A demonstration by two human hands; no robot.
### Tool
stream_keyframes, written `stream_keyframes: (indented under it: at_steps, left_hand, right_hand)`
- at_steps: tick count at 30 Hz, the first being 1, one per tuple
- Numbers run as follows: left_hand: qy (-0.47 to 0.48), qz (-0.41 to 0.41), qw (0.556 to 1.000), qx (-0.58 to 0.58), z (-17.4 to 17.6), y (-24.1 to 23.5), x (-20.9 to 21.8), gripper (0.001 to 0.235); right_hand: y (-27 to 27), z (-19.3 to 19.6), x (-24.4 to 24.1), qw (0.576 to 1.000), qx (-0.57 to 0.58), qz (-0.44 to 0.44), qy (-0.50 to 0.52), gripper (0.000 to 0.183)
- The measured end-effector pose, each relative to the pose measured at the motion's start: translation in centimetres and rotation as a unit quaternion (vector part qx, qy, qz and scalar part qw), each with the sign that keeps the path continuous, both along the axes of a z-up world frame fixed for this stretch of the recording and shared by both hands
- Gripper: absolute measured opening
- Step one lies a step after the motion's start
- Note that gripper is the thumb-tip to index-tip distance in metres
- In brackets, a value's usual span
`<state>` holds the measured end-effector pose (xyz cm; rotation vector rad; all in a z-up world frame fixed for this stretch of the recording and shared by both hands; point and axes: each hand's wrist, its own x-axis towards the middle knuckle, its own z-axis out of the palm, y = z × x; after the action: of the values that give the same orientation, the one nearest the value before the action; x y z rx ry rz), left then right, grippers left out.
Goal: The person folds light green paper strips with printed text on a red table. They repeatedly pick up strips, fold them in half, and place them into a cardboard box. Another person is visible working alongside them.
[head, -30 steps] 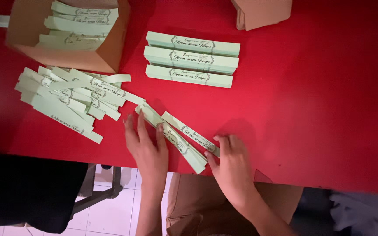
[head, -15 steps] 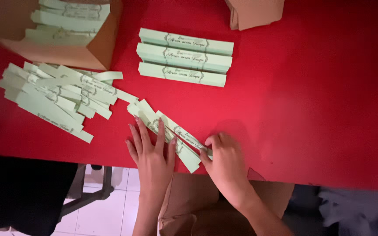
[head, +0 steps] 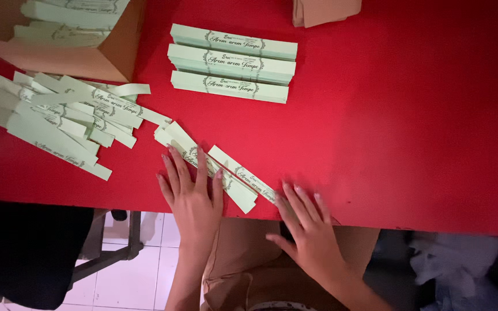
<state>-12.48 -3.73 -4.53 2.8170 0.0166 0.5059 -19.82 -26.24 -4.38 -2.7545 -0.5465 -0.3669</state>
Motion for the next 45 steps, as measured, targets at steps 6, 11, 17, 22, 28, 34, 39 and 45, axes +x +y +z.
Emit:
stream_keyframes:
  at_steps: [6, 11, 17, 22, 28, 34, 39, 45]
  left_hand:
    - [0.001, 0.006, 1.000, -0.008, 0.1, -0.3, 0.0, 0.055]
    - [-0.012, 0.021, 0.999, 0.047, -0.5, -0.2, 0.1, 0.061]
    - [0.026, 0.023, 0.990, -0.137, 0.3, -0.1, -0.4, 0.072]
    - [0.001, 0.027, 0.943, -0.333, 2.6, 0.8, -2.9, 0.053]
    - [0.066, 0.041, 0.840, -0.538, 2.9, 1.4, -3.5, 0.049]
    - [0.139, 0.022, 0.793, -0.592, 3.9, 0.8, -3.0, 0.050]
    - [0.161, 0.031, 0.791, -0.589, 3.9, 0.9, -2.7, 0.052]
    - [0.138, 0.037, 0.768, -0.624, 3.6, 0.8, -2.7, 0.048]
  right_hand:
    - [-5.9, -1.5, -1.5, 0.989, -0.107, 0.084, -0.055, 0.062]
    - [-9.4, 1.7, 1.0, 0.984, 0.158, 0.076, -0.006, 0.049]
    - [-2.0, 8.5, 4.3, 0.954, 0.251, -0.038, -0.158, 0.021]
    - [7.0, 7.1, 7.5, 0.958, 0.194, 0.057, -0.205, 0.024]
    - [10.5, 3.3, 8.2, 0.984, 0.125, 0.074, -0.098, 0.028]
    - [9.2, 2.8, 8.5, 0.982, 0.167, 0.086, 0.033, 0.024]
    - [7.6, 2.3, 10.3, 0.958, 0.275, 0.063, 0.051, 0.032]
    - [8.3, -0.6, 13.3, 0.954, 0.280, 0.058, 0.089, 0.033]
